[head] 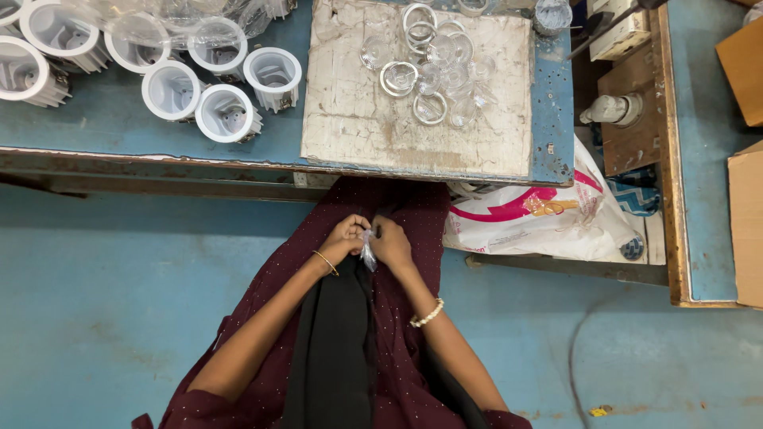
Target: The person removes clear plastic rings from small plastic bags and places them on the table. Then the person picks up a black cylindrical housing, inserts a clear plastic ring into it, and places the assembled unit on the table. The person repeats this process with additional rings and housings.
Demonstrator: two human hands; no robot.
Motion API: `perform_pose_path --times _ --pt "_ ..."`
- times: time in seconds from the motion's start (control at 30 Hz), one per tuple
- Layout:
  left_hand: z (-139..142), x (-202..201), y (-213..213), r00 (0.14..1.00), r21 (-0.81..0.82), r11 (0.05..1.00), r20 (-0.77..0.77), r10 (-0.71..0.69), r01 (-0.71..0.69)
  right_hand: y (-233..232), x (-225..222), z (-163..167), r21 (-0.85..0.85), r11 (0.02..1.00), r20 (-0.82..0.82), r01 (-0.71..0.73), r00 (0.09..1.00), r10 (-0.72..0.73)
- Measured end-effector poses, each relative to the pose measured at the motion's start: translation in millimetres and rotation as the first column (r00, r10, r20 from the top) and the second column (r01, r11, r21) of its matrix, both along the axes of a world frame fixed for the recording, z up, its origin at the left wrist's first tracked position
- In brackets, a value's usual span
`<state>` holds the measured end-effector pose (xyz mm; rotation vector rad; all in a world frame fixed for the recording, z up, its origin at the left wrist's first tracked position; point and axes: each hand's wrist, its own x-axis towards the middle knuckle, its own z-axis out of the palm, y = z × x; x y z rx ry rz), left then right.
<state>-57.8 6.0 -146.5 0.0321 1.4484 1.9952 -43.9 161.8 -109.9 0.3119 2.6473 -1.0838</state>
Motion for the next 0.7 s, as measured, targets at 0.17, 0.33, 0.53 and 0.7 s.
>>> perform_pose_path --times 0.17,0.33,0.53,0.7 --pt "-7 2 6 0.988 -0.058 0.998 -0.153 -0.013 0.004 -19 9 -12 0.185 0.982 -0.206 0.025 0.979 0.013" --pt "4 1 2 0.935 -0.396 0.918 -0.335 -0.118 -0.026 -8 9 -15 0.048 0.998 -0.223 0.048 0.974 -0.037" --pt "24 1 -15 0.840 -0.472 0.875 -0.515 -0.174 -0.108 1 7 1 -0.222 0.955 0.015 0.197 0.980 -0.198" --pt "18 4 -9 0.918 -0.407 0.907 -0.391 -0.062 -0.113 6 15 12 -0.357 0.915 0.070 0.187 0.982 -0.174"
